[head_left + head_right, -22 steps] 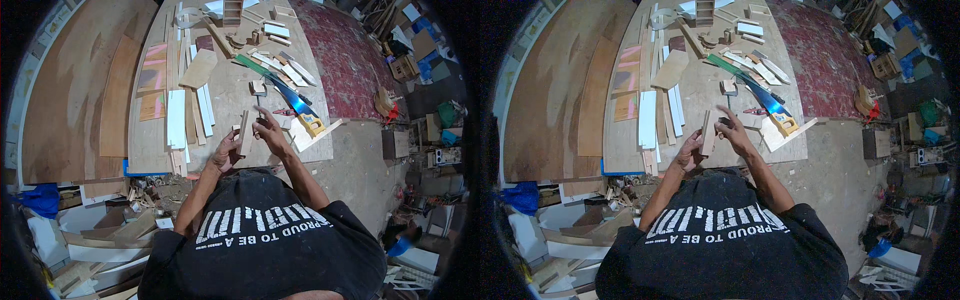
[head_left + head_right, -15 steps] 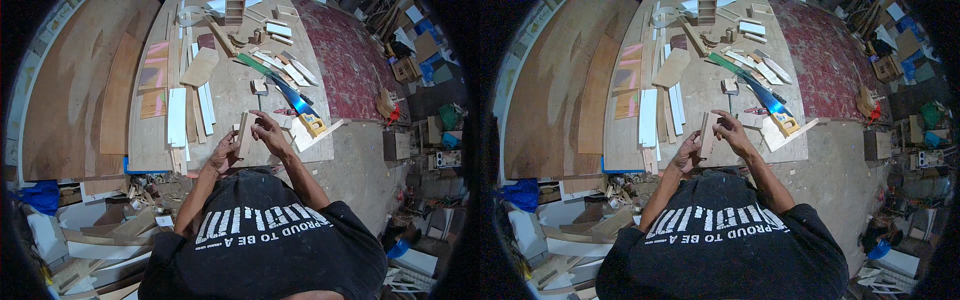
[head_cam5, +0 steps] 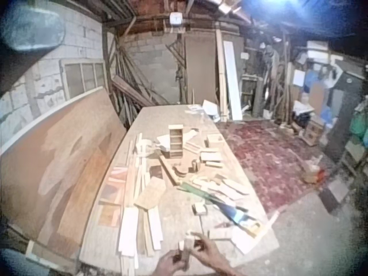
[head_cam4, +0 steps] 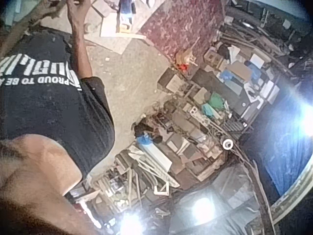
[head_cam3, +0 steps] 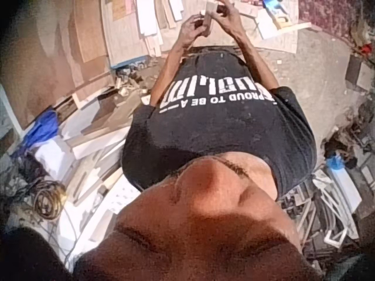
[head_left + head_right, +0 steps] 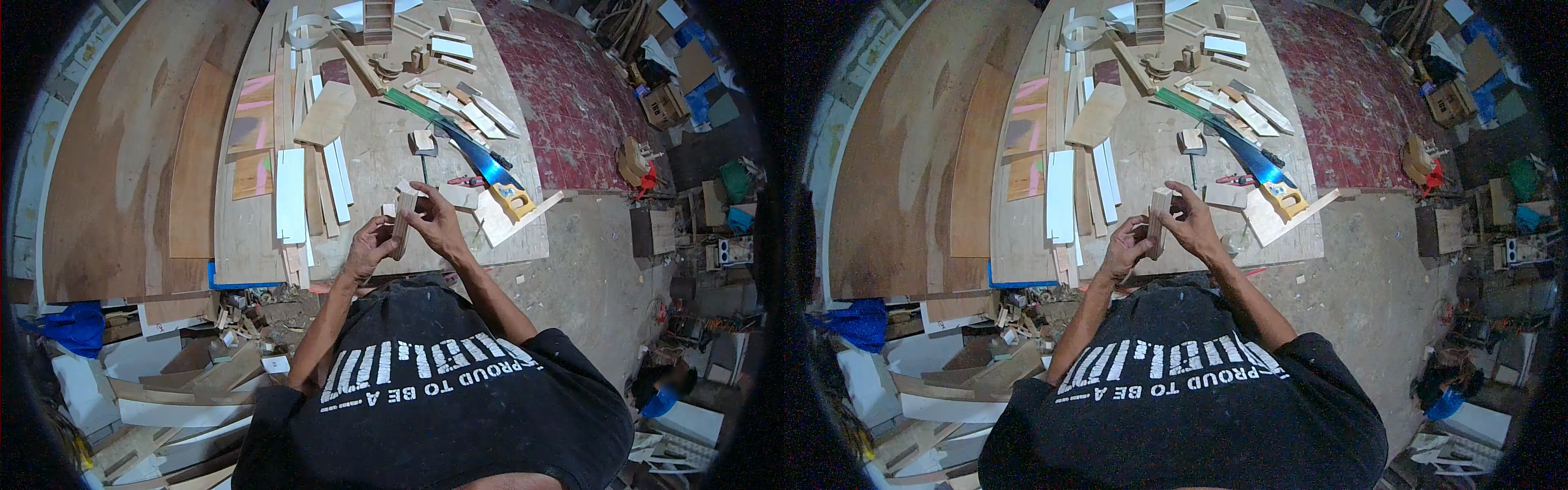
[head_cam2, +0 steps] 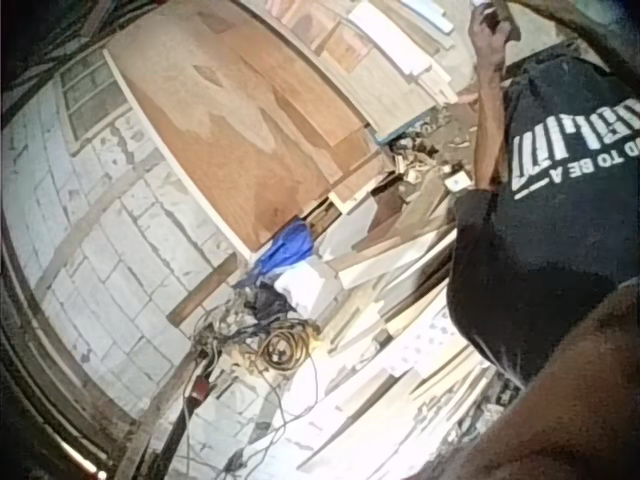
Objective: The person holds and turns a small wooden box, fits wooden pieces together on the workbench, marks a wooden piece with a pencil, and picks up a hand saw.
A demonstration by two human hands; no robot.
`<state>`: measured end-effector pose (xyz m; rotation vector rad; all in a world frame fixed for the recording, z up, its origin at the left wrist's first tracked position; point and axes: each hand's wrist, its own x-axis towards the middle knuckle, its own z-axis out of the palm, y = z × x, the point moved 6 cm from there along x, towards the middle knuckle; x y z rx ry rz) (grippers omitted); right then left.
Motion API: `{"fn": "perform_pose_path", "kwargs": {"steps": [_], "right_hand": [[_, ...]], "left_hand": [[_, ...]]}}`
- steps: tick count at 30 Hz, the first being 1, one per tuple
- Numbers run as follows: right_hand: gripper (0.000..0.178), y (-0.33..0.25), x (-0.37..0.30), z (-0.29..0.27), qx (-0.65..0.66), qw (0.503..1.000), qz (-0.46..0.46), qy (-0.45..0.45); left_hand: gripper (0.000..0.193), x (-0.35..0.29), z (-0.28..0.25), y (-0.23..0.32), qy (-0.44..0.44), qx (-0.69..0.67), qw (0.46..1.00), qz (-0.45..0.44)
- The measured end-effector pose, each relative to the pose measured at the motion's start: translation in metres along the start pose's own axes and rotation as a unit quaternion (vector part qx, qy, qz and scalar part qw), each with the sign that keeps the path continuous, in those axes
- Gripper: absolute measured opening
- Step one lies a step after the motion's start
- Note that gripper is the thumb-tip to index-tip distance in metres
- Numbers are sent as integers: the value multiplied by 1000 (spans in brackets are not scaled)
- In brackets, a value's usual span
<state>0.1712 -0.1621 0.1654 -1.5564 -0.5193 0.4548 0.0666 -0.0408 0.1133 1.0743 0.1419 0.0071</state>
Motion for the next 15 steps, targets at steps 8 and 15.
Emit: {"fn": "perform_pose_path", "kwargs": {"steps": [8, 15], "right_hand": [[54, 3, -5, -1, -69, 997, 24, 26], [53, -6, -11, 5, -160, 982, 64, 77]], "left_hand": [[41, -3, 0, -5, 2, 28, 999, -20], [41, -3, 19, 5, 51, 210, 976, -3]]}}
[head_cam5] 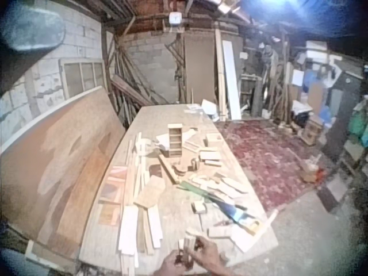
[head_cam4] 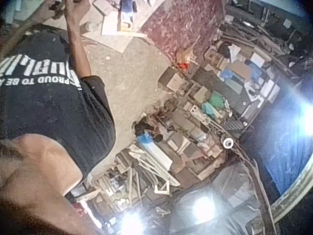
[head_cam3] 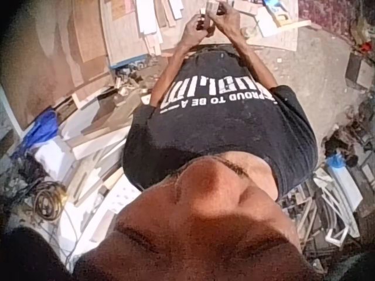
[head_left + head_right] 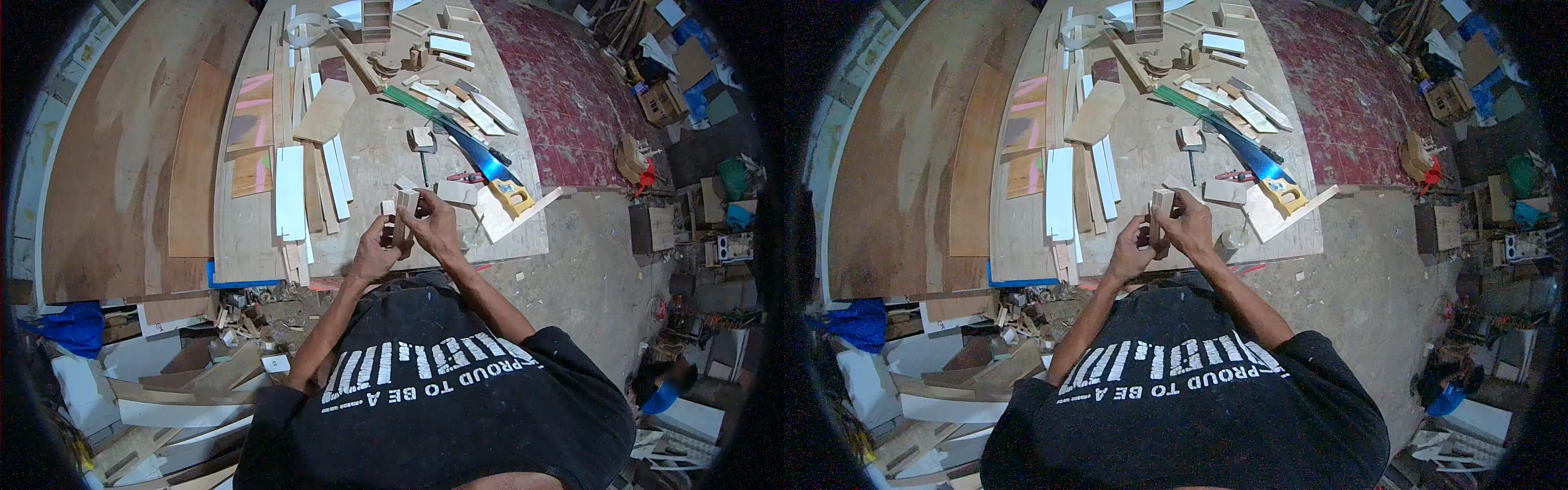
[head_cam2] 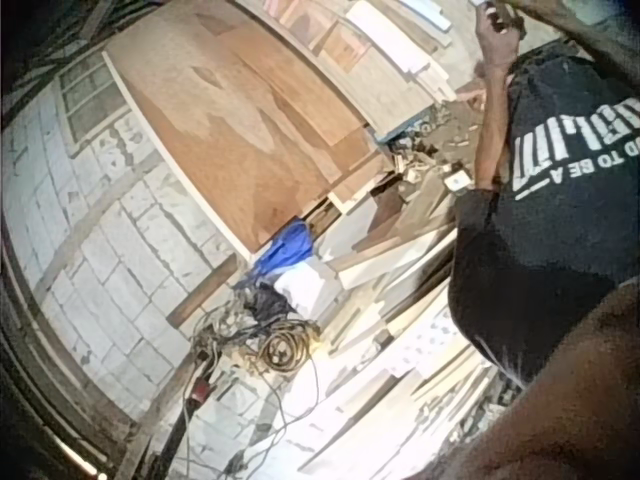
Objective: The person holds and turns a small wooden box, fits wooden pieces together on the workbench, marks a wooden piece with a pencil, and picks up a hand saw.
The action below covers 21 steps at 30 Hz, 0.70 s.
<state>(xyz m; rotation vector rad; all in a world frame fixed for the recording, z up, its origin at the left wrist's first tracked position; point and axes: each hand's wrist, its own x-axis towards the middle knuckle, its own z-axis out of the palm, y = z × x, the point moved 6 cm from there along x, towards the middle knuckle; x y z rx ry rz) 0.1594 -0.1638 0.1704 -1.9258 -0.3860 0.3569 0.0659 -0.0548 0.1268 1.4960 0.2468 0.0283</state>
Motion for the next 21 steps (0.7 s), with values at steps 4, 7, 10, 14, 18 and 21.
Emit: {"fn": "perform_pose_path", "kwargs": {"steps": [4, 7, 10, 14, 18, 21], "right_hand": [[54, -4, -3, 4, -82, 997, 0, 10], [58, 2, -3, 3, -36, 999, -31, -12], [59, 8, -1, -4, 84, 993, -36, -79], [49, 4, -2, -15, 175, 969, 1, -175], [46, 3, -3, -17, 188, 964, 16, -189], [49, 3, -6, -15, 232, 959, 20, -159]], "left_hand": [[38, -1, -4, -8, 21, 46, 999, 4], [39, -3, -5, -7, -6, 9, 1000, -25], [44, -5, -7, -3, -20, -39, 998, -55], [49, -10, -8, 9, -95, -58, 993, -24], [53, -13, -7, 18, -91, -42, 994, -41], [59, -15, -11, 25, -56, 3, 998, -30]]}}
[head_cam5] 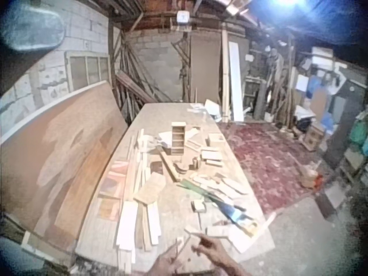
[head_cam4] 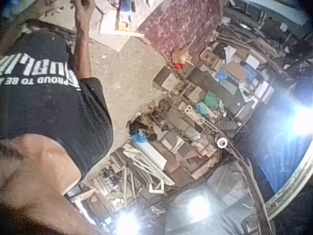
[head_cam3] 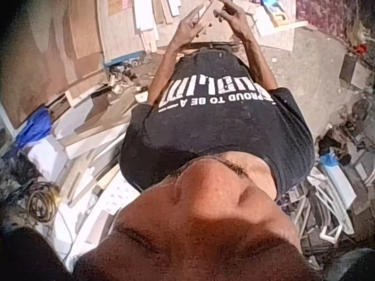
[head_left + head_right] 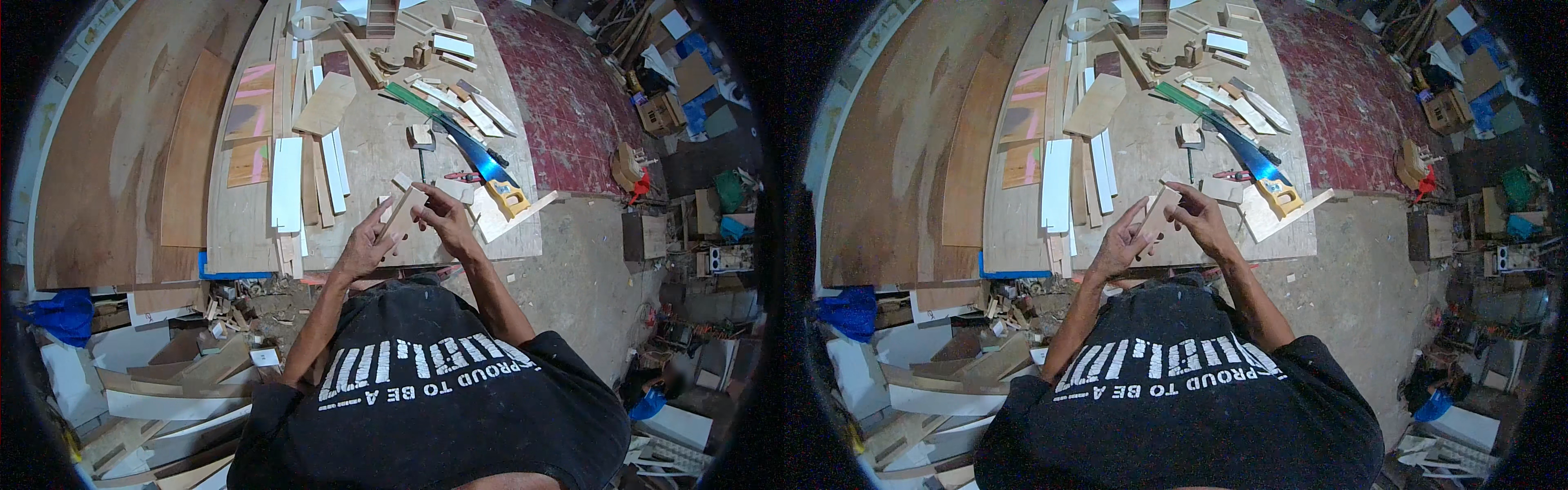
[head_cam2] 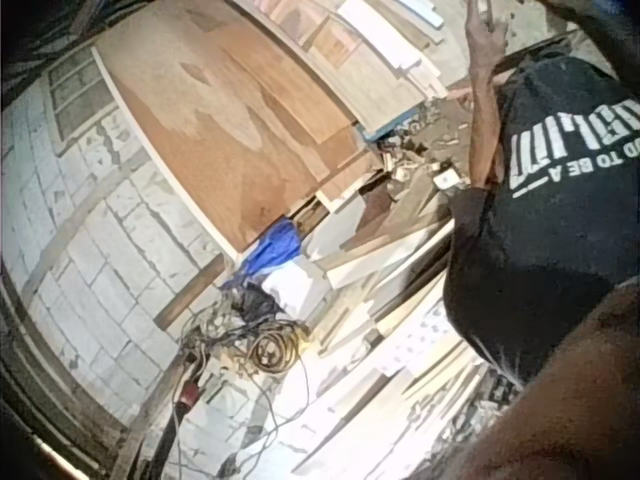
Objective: The person holds and turns a small wooden box, fits wooden pieces together on the workbench, marks a wooden piece with a pencil, and picks up a hand saw.
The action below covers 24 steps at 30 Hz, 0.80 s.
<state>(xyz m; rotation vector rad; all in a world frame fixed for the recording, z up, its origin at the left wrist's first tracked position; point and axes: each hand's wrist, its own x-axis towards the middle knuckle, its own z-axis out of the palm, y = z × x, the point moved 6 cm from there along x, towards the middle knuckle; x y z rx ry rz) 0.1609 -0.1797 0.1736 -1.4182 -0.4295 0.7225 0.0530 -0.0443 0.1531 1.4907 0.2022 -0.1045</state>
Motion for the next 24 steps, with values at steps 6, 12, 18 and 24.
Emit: {"fn": "perform_pose_path", "kwargs": {"steps": [6, 12, 18, 24], "right_hand": [[50, 13, -2, 1, 12, 1000, 5, 23], [51, 22, -5, -1, 4, 999, 21, 32], [40, 8, -3, 11, 54, 993, 80, -64], [32, 15, 5, 21, 39, 990, 73, -116]], "left_hand": [[62, -2, -2, -19, -50, -61, 997, 15], [63, -4, -2, -21, -80, -126, 988, -32], [59, -13, -9, -20, -135, -323, 933, -88], [54, -19, -25, -23, -152, -405, 894, -121]]}}
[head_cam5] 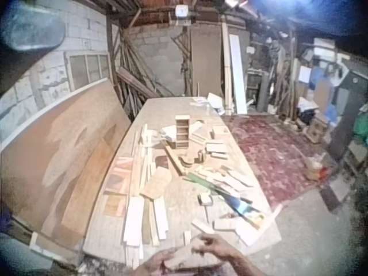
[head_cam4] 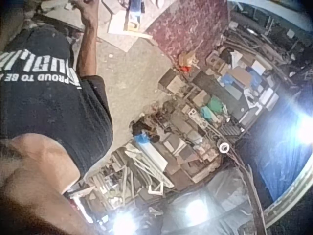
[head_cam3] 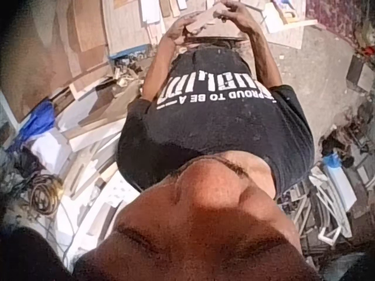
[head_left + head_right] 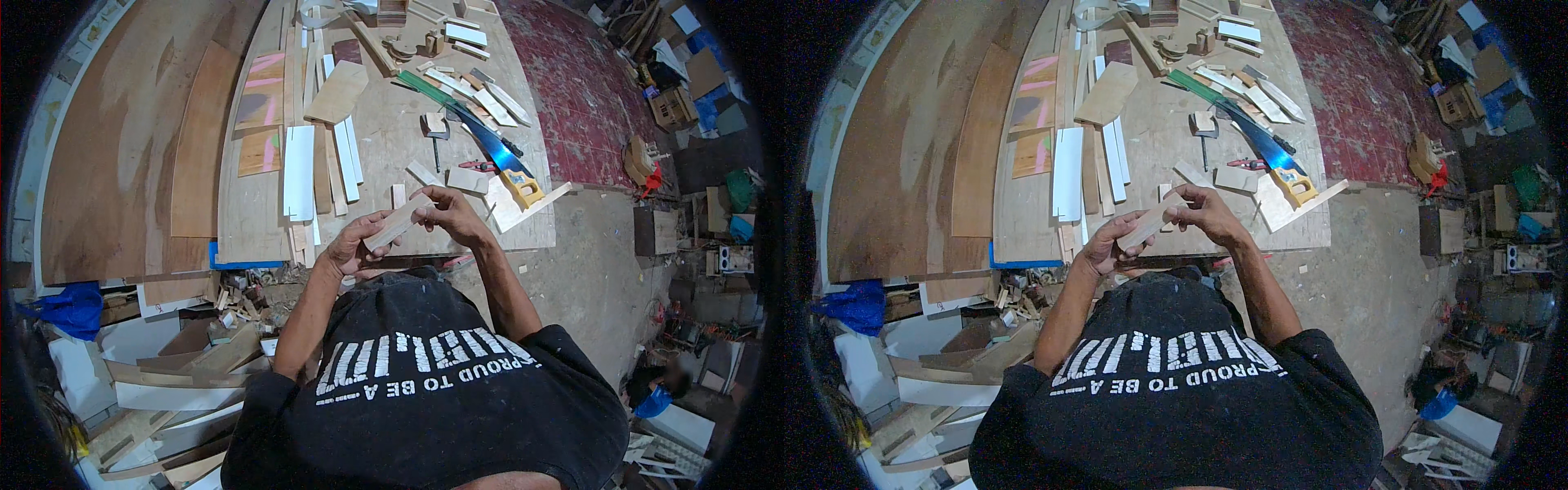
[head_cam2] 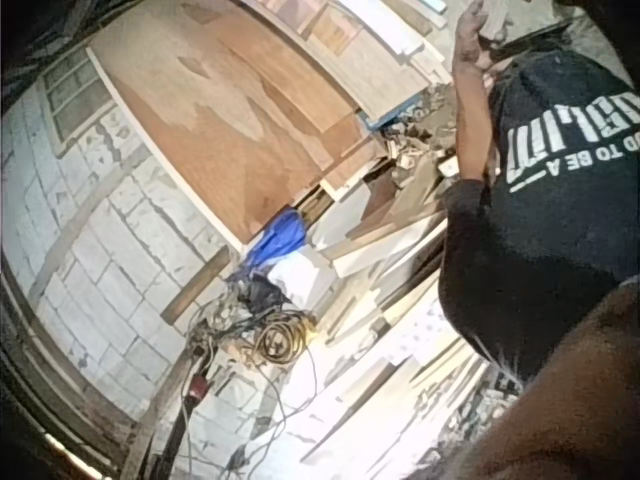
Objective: The person holds and turns a small wooden box, fits wooden pieces together on the workbench, marks a wooden piece with a pencil, and picks up a hand saw.
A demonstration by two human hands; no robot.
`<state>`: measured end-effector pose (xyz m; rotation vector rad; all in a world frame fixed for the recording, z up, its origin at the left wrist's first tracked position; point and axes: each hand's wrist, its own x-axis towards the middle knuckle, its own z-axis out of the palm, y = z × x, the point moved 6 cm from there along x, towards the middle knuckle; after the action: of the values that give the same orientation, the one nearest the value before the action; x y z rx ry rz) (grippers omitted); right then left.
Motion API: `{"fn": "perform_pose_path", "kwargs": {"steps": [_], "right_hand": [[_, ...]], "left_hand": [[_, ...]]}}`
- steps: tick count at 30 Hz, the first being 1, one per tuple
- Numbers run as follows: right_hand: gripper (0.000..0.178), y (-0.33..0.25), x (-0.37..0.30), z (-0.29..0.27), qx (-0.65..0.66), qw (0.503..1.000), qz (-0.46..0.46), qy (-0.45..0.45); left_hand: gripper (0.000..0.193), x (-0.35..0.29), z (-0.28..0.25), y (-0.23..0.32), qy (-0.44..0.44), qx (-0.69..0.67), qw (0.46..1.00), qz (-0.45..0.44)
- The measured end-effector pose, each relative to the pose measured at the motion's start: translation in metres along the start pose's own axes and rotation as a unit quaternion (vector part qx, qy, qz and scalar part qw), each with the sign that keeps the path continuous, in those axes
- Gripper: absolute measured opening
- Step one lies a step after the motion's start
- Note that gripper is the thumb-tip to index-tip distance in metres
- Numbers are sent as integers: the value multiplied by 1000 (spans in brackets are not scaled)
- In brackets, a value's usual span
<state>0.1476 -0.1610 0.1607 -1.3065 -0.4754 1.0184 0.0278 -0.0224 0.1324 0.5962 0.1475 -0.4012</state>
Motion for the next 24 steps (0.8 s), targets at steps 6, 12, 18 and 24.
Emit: {"fn": "perform_pose_path", "kwargs": {"steps": [6, 12, 18, 24], "right_hand": [[30, 23, 10, -2, 11, 999, -10, 30], [34, 32, 10, 15, -28, 1000, 14, 4], [41, 38, 7, 26, 36, 999, 0, 0], [38, 38, 9, 33, 82, 996, -18, 16]], "left_hand": [[52, -16, -13, 7, 109, 55, 992, 1], [52, -34, -38, -13, 123, 35, 992, 7], [50, -43, -42, -24, 96, -26, 994, 48], [48, -47, -34, -22, 110, -43, 991, 70]]}}
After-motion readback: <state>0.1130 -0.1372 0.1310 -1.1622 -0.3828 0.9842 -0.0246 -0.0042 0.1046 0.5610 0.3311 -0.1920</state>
